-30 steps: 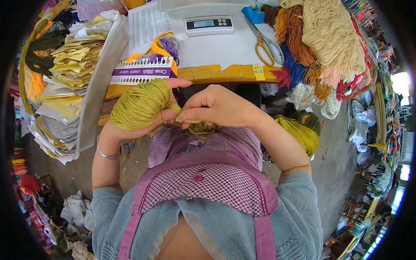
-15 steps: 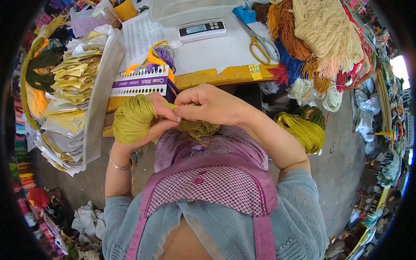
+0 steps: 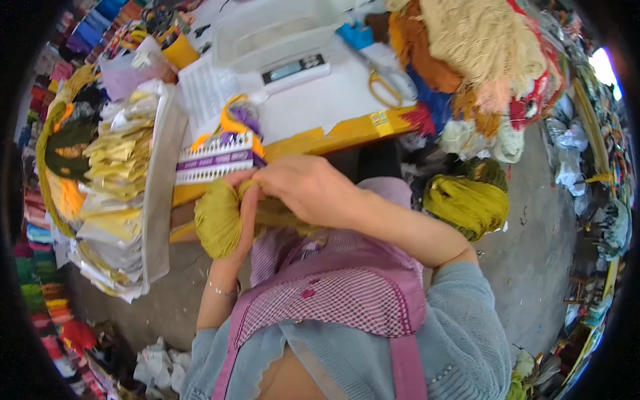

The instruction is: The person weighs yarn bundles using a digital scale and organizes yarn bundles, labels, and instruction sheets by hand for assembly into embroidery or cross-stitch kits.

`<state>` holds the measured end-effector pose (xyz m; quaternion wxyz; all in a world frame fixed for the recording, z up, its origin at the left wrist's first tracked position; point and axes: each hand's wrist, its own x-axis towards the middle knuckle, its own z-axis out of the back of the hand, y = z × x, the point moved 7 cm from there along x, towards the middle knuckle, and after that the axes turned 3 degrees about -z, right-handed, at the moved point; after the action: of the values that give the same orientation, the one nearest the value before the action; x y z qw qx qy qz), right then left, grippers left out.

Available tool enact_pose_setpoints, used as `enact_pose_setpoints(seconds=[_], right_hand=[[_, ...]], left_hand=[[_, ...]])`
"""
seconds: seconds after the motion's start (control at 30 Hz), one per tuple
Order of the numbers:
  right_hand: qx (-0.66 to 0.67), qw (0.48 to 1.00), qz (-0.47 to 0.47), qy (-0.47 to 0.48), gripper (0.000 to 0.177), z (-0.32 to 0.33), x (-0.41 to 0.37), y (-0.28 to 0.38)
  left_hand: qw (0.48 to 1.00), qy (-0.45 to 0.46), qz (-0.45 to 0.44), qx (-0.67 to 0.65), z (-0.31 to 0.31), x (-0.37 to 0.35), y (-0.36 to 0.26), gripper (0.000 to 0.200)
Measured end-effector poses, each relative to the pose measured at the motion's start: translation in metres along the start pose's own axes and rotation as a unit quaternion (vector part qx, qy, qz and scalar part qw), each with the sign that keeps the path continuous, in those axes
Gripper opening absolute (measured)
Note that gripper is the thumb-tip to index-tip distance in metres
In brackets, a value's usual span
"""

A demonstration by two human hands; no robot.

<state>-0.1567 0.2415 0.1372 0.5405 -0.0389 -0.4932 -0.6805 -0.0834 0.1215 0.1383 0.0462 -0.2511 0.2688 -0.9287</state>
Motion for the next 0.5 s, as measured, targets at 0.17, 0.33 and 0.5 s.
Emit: enact_pose_setpoints(seconds=[0.17,0.33,0.5], right_hand=[[0.084,0.958,-0.274,-0.033,0.014,0.056,0.010,-0.095],[-0.127,0.921,-0.287,-0.230,0.019,0.164,0.039,-0.233],[-0.126,0.886,-0.411,-0.175,0.020,0.182,0.061,-0.309]], left_hand=[[0.982,-0.017,0.081,-0.170,0.004,-0.008,0.022,0.010],[0.879,-0.013,0.226,-0.419,-0.008,-0.027,0.056,0.010],[0.883,-0.004,0.229,-0.410,-0.011,-0.031,0.063,0.012]])
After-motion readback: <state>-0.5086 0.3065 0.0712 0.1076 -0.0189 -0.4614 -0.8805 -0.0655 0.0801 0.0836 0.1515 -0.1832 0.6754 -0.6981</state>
